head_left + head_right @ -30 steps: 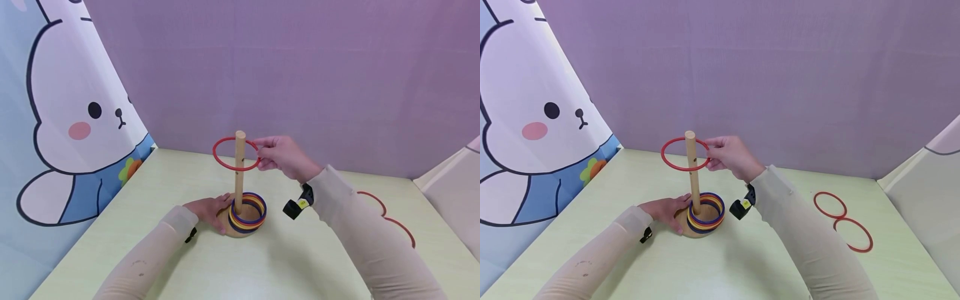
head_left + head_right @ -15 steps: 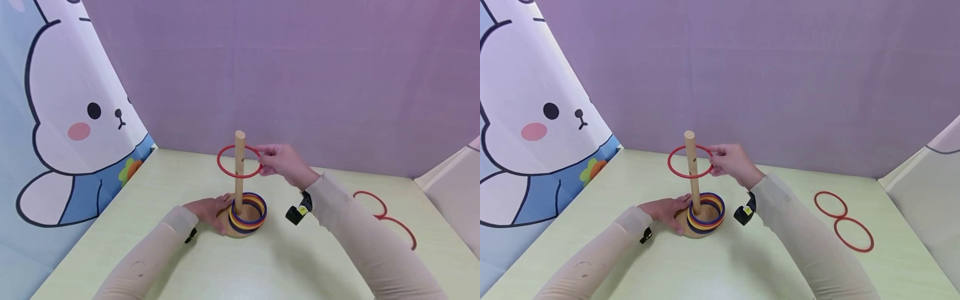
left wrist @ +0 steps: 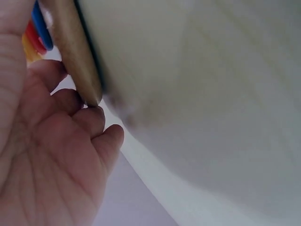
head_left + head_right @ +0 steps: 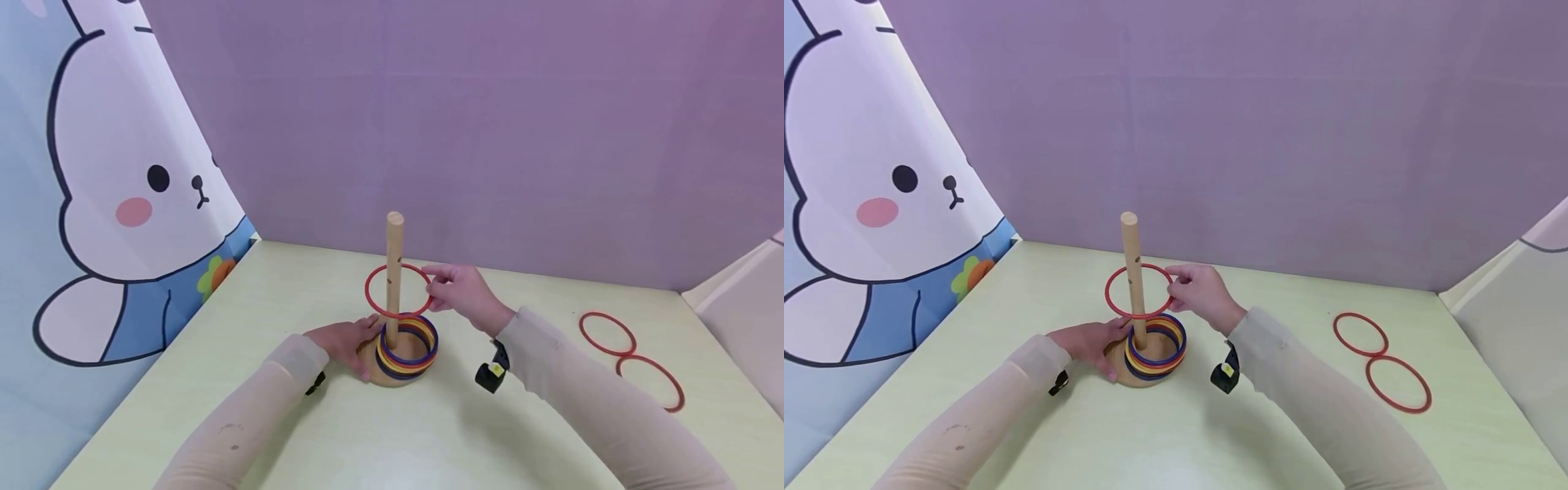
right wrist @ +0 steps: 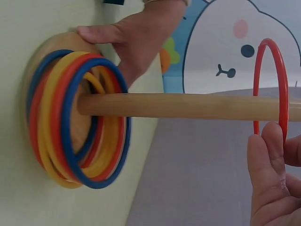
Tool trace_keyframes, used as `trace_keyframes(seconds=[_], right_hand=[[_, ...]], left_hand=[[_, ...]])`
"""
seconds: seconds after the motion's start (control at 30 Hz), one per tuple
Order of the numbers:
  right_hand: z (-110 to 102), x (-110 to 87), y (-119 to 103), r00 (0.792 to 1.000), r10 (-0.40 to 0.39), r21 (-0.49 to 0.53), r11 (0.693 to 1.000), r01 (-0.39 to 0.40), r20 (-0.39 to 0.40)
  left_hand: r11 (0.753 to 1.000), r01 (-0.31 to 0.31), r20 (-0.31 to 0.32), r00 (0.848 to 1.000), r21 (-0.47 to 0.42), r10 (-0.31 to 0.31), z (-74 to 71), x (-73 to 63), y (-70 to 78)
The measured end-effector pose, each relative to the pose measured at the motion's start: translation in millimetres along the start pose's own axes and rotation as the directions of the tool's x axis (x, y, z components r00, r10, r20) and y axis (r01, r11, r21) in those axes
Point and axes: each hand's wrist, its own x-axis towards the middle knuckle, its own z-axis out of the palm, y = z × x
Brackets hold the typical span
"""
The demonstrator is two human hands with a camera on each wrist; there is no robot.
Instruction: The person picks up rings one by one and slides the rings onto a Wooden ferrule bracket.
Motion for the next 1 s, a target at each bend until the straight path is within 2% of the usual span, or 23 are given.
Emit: trace_keyframes(seconds=[0.17, 0.33, 0.6, 0.8, 1.0], right_hand=[[8, 1.3, 17, 1.0, -0.03, 0.012, 0.999, 0.03, -0.008], [12, 1.1, 34, 0.999, -0.017, 0.033, 0.999, 0.018, -0.029], [7, -7.3, 54, 0.999, -0.011, 0.005, 1.0, 0.011, -0.035], [7, -7.0, 63, 0.999, 0.003, -0.008, 1.0, -0.004, -0.036], [15, -7.6, 76, 0.998, 0.012, -0.023, 1.0, -0.014, -0.069]], left_hand=[[0.999, 0.026, -0.026, 0.999, -0.024, -0.027, 0.6, -0.6, 0.3], [1.0, 0.01, -0.03, 0.999, -0.03, -0.011, 2.7, -0.7, -0.1], [0.998, 0.004, -0.041, 0.999, -0.055, -0.006, 4.1, 2.6, 7.0], [0.999, 0.047, -0.034, 0.998, -0.013, -0.048, 0.2, -1.7, 7.1], [1.0, 0.028, -0.033, 0.999, -0.005, -0.029, 0.1, -4.1, 5.5]])
